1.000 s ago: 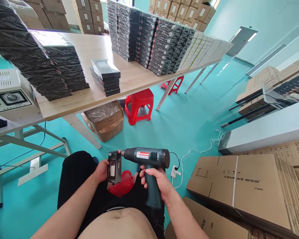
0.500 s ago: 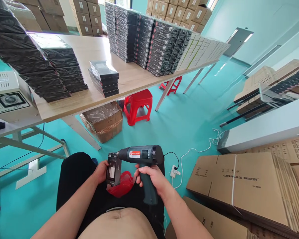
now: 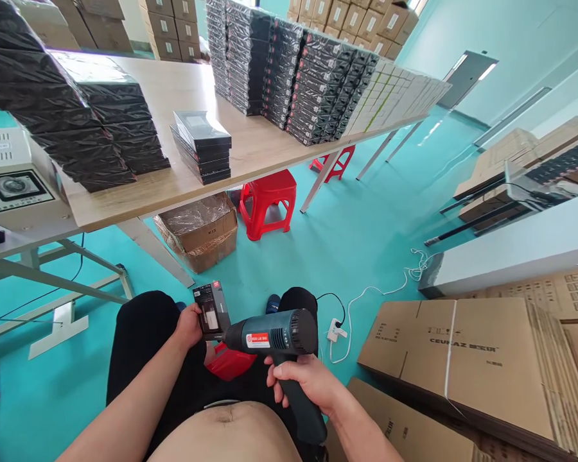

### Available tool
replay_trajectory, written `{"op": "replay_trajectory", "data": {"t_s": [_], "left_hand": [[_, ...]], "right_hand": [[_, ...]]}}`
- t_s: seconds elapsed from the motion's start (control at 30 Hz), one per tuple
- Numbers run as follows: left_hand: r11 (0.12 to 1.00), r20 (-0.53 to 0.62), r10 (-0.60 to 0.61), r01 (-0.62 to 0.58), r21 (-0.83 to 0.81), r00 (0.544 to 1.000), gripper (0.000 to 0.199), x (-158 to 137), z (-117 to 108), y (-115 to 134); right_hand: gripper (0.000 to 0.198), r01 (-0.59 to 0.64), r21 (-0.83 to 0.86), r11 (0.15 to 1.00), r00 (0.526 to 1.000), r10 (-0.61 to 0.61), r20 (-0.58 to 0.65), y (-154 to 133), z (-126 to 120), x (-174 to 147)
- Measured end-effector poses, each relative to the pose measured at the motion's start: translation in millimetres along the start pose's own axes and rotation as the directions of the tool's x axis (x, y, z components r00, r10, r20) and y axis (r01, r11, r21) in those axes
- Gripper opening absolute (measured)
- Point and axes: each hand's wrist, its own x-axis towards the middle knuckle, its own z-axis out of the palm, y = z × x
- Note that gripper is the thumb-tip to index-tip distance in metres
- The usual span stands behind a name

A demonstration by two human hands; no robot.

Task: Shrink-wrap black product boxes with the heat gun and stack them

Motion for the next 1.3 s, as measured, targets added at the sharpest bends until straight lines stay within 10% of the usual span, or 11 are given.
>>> {"op": "replay_trajectory", "data": {"t_s": [0.4,0.63,0.9,1.3], "left_hand": [[0.955,0.091,0.231,-0.244,0.168,0.969,0.028,-2.5,-0.3,-6.4],[0.711,0.374,0.411,-0.549,0.44,0.832,0.03,-8.1,2.7,-8.8],[0.609,0.35,0.454,-0.572,0.549,0.82,0.044,-1.3,-1.2,-11.2],[0.777,0.323,0.354,-0.468,0.422,0.878,0.032,-14.0,5.6,-7.5]], "right_hand": [[0.032,0.048,-0.03,0.998,0.999,-0.048,-0.011,-10.7,-8.8,2.0],[0.031,0.122,0.035,0.992,0.979,-0.115,-0.171,-28.4,-22.2,3.9],[0.033,0.093,-0.019,0.996,0.987,-0.094,-0.126,-23.9,-23.2,8.4],[0.036,0.077,-0.087,0.993,0.993,-0.084,-0.079,-28.1,-18.6,20.6]]}}
